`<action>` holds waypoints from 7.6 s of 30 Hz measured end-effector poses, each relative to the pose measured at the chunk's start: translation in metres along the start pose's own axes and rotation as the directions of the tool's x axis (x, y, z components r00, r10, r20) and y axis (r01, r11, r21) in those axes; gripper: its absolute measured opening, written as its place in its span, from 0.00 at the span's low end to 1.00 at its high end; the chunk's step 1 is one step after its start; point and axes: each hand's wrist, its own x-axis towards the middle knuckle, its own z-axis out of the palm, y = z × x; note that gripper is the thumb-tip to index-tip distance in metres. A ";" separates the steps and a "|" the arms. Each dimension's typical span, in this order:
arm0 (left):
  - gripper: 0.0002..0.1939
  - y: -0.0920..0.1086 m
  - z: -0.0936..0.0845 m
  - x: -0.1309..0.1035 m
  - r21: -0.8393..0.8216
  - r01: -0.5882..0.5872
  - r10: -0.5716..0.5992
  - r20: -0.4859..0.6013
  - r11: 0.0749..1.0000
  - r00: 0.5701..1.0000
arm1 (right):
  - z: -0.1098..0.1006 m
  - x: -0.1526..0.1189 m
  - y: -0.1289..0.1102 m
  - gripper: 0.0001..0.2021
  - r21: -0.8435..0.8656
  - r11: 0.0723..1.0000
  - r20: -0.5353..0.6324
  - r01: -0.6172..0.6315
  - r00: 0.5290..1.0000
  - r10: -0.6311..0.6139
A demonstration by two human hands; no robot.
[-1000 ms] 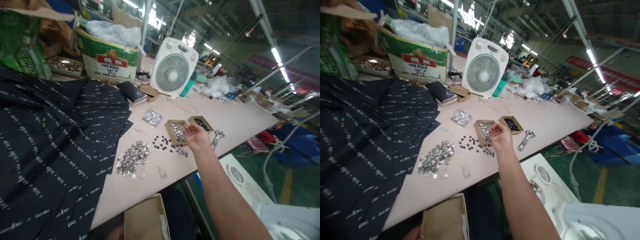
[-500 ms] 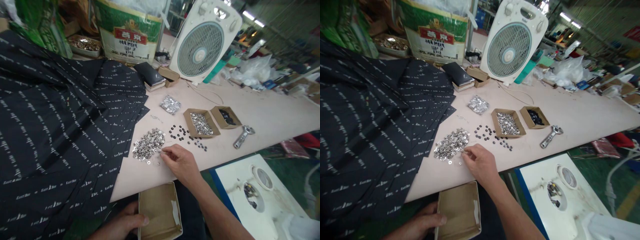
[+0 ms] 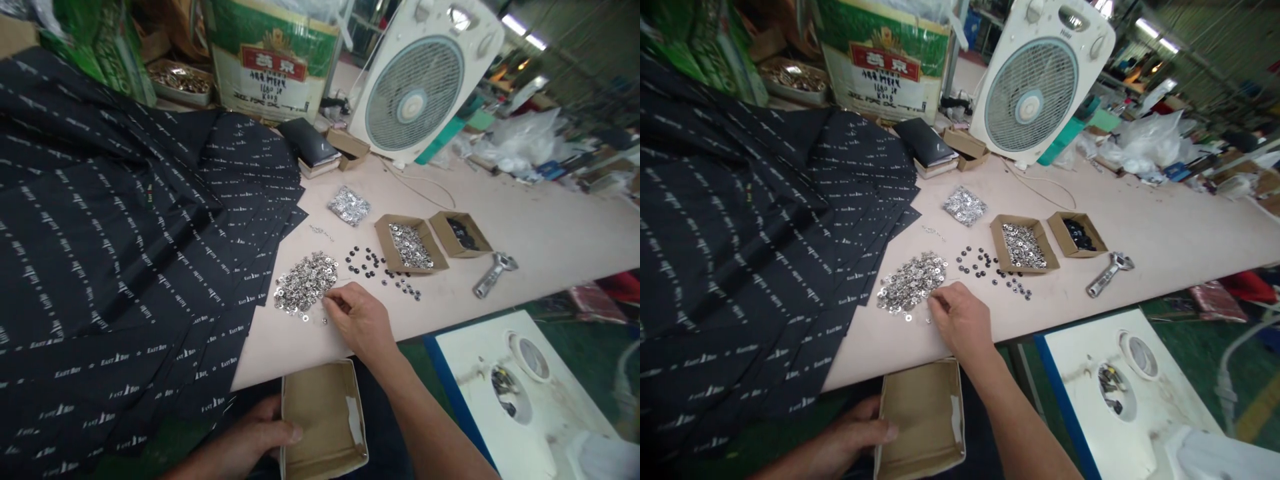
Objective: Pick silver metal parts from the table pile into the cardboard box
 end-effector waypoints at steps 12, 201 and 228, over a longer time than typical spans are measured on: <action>0.31 0.006 0.005 0.002 -0.009 0.022 -0.022 -0.022 1.000 1.000 | -0.006 -0.004 -0.029 0.10 0.650 0.672 0.200 -0.354 0.933 0.298; 0.30 0.013 0.004 0.001 0.037 0.035 -0.034 -0.030 0.999 0.999 | 0.052 -0.018 -0.069 0.06 -0.014 0.999 -0.051 0.041 0.998 -0.042; 0.30 0.016 0.006 0.000 -0.015 0.008 -0.007 0.029 1.000 1.000 | 0.025 -0.009 -0.073 0.09 0.878 0.133 0.389 -0.461 0.846 0.363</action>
